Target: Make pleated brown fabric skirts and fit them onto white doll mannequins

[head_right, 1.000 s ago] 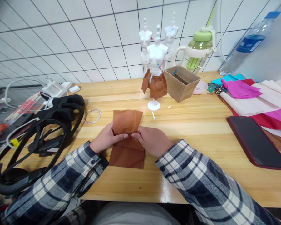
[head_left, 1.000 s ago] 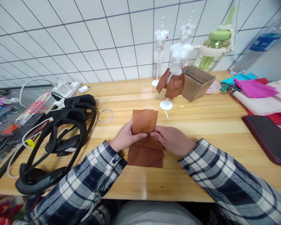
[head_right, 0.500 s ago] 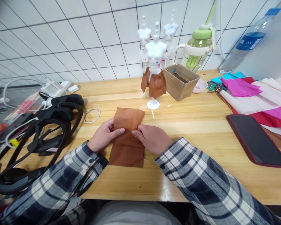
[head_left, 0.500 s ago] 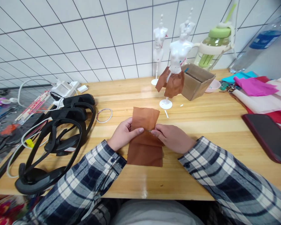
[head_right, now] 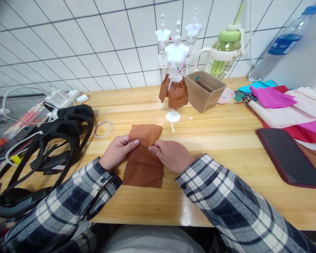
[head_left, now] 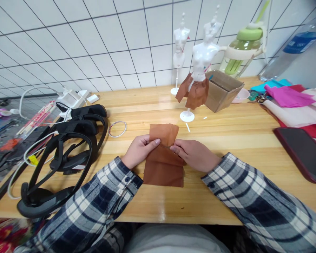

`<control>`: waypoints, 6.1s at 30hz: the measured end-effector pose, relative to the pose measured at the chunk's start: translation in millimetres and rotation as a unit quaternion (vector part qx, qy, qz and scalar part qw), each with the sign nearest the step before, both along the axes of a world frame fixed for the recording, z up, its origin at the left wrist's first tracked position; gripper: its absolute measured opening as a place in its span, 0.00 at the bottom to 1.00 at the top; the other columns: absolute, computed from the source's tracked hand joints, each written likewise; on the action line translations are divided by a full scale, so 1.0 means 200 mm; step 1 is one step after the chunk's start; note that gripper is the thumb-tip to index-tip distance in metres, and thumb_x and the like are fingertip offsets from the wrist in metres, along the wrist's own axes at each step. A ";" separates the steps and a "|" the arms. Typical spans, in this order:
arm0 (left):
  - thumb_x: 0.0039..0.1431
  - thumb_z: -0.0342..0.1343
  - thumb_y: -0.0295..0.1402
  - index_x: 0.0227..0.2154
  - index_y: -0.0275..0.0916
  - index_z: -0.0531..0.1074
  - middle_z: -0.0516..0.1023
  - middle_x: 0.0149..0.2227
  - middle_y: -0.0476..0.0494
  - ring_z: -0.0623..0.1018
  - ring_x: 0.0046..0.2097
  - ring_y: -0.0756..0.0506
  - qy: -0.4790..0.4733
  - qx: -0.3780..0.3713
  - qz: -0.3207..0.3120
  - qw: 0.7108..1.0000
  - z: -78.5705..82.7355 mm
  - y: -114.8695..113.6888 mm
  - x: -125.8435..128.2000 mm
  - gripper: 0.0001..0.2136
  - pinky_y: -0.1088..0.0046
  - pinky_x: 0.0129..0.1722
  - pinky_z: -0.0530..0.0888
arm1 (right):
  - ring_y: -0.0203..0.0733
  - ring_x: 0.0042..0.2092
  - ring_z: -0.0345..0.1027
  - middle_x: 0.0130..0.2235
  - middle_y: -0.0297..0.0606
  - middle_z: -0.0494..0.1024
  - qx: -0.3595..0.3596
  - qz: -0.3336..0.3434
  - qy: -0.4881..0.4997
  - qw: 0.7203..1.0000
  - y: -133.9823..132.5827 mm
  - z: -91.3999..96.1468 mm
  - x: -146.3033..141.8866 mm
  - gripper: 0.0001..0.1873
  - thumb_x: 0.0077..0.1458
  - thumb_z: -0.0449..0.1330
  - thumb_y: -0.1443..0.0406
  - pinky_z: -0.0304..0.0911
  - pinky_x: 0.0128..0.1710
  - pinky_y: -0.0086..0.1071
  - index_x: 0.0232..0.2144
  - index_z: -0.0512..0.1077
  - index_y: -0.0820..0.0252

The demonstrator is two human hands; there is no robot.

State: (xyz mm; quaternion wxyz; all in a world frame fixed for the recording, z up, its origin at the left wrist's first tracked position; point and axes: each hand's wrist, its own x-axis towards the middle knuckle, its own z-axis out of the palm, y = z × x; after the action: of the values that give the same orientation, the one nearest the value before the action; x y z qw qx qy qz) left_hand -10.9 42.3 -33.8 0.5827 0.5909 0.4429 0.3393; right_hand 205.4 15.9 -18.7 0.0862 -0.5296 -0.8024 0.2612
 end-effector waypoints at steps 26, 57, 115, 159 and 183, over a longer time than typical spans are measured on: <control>0.51 0.66 0.36 0.49 0.34 0.73 0.79 0.50 0.37 0.78 0.49 0.38 -0.034 0.011 -0.034 0.999 -0.01 0.00 0.02 0.22 0.62 0.49 0.75 | 0.39 0.32 0.67 0.32 0.36 0.76 0.037 -0.013 -0.050 0.998 -0.01 0.00 -0.01 0.21 0.68 0.40 0.54 0.49 0.29 0.31 0.32 0.66 0.57; 0.48 0.67 0.34 0.49 0.33 0.70 0.80 0.47 0.37 0.78 0.51 0.38 -0.041 0.004 -0.049 0.998 -0.02 0.00 0.04 0.25 0.60 0.51 0.74 | 0.39 0.31 0.65 0.31 0.36 0.74 0.023 0.000 -0.035 0.999 -0.01 -0.01 -0.01 0.20 0.67 0.42 0.53 0.48 0.29 0.30 0.31 0.64 0.56; 0.52 0.65 0.30 0.49 0.34 0.70 0.81 0.43 0.40 0.81 0.41 0.44 -0.068 -0.017 -0.072 0.995 0.00 -0.01 0.05 0.21 0.69 0.44 0.76 | 0.40 0.35 0.68 0.34 0.38 0.76 0.003 0.008 -0.006 1.000 -0.01 -0.02 -0.03 0.20 0.68 0.41 0.54 0.54 0.33 0.30 0.33 0.65 0.58; 0.51 0.65 0.29 0.51 0.35 0.69 0.80 0.46 0.39 0.80 0.44 0.44 -0.066 -0.006 -0.085 0.994 0.00 -0.02 0.07 0.23 0.69 0.47 0.75 | 0.38 0.33 0.66 0.32 0.36 0.73 -0.001 0.008 0.012 1.000 -0.02 -0.03 -0.05 0.18 0.68 0.41 0.54 0.51 0.31 0.30 0.31 0.61 0.56; 0.50 0.65 0.36 0.47 0.36 0.72 0.77 0.31 0.48 0.75 0.33 0.50 0.001 0.051 0.028 0.998 -0.04 0.00 0.03 0.21 0.72 0.39 0.72 | 0.38 0.32 0.66 0.29 0.35 0.71 0.019 -0.042 0.035 0.998 0.00 -0.05 -0.02 0.18 0.68 0.41 0.55 0.50 0.31 0.30 0.30 0.59 0.56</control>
State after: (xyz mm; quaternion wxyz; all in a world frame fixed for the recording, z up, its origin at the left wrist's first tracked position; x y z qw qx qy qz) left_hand -4.1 41.6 -41.1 0.5413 0.6075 0.4425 0.3770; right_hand 200.9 15.7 -28.3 0.1353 -0.5512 -0.7810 0.2607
